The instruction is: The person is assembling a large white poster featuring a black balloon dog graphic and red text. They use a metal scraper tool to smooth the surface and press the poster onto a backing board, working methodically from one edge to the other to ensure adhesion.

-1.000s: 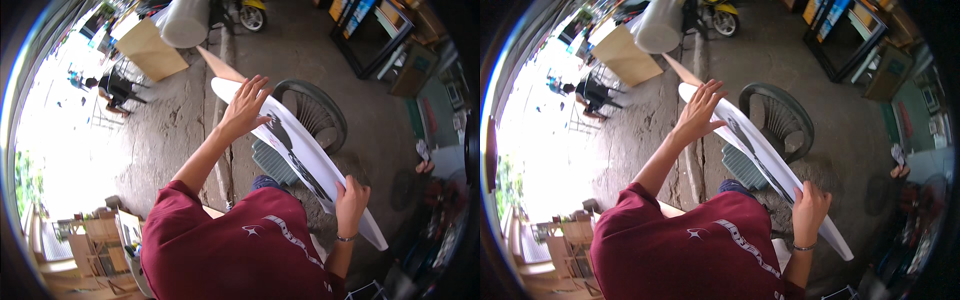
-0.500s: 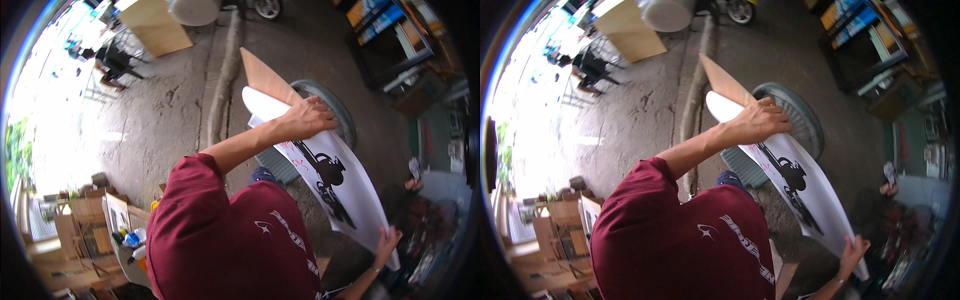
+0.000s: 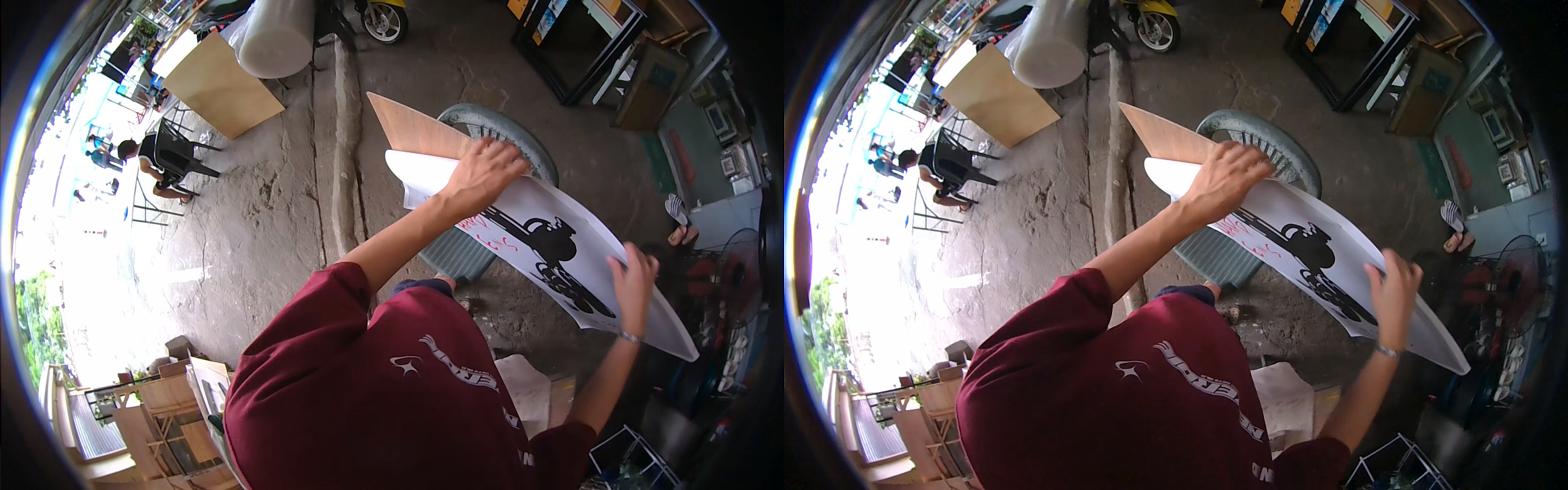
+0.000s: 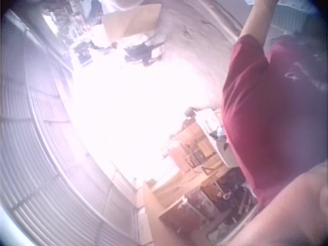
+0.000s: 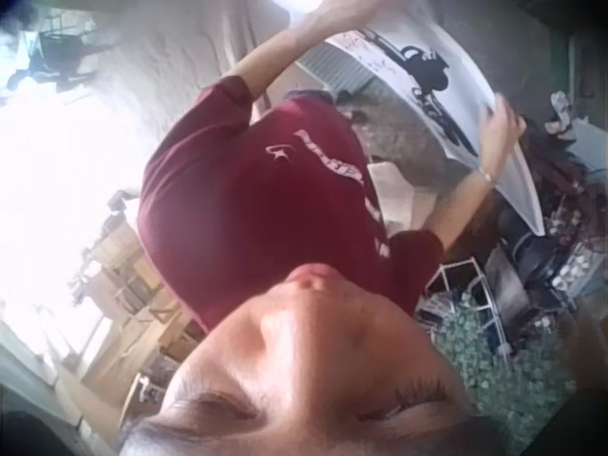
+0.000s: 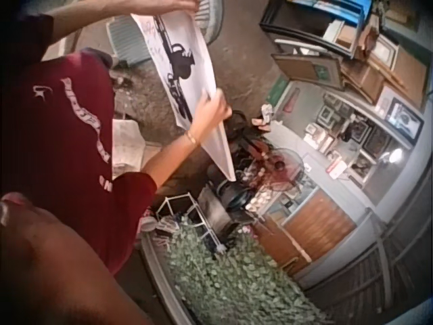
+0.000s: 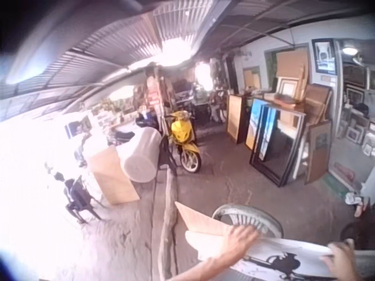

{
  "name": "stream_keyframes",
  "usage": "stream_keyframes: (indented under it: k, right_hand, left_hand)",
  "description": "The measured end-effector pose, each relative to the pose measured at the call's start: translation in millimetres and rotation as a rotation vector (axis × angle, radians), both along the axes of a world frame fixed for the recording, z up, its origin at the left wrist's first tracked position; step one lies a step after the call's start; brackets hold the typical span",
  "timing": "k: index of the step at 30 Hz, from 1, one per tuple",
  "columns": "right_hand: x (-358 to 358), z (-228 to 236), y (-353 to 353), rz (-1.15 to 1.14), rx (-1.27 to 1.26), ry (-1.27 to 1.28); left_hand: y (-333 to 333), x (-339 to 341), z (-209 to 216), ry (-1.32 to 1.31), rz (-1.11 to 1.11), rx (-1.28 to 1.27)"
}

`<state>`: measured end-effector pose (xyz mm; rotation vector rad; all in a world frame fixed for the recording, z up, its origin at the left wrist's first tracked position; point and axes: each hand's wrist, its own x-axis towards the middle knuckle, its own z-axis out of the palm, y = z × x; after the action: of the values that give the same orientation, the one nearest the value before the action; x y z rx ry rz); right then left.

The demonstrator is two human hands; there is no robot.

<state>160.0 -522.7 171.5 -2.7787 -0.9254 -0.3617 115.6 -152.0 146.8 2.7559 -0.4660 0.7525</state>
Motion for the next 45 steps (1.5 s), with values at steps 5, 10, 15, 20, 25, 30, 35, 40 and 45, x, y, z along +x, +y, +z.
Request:
stream_keyframes:
  k: [5,10,15,20,25,30,35,40,45]
  right_hand:
    - [-7.0,5.9,26.3,-0.059,-0.03,-0.021]
    - [-12.1,12.7,23.3,-0.071,-0.043,-0.01]
    - [-8.9,18.6,39.7,-0.028,-0.034,0.021]
    - [-6.3,27.4,77.4,-0.076,-0.054,0.06]
    - [-2.1,38.0,130.4,-0.212,-0.063,0.176]
    - [0.4,41.6,168.6,-0.273,-0.192,0.161]
    - [0.8,44.4,197.4,-0.317,-0.252,0.236]
    - [5.1,31.7,206.1,-0.263,-0.084,0.212]
    - [7.7,0.0,179.1,-0.345,-0.046,0.032]
  left_hand:
    - [49.2,-47.8,-6.1,-0.034,0.434,-0.138]
    - [143.0,-77.9,-10.1,0.118,0.573,-0.368]
    - [223.1,-58.5,11.8,0.147,0.403,-0.198]
    - [268.7,-25.6,2.6,-0.005,0.144,-0.311]
    - [314.1,4.6,-27.3,0.131,-0.12,-0.502]
    - [337.9,4.2,-22.5,0.171,-0.193,-0.505]
    - [374.1,-17.7,-16.9,0.382,-0.216,-0.662]
    - [392.8,-29.2,7.8,0.624,-0.06,-0.662]
    - [399.5,-6.1,17.6,0.666,-0.18,-0.468]
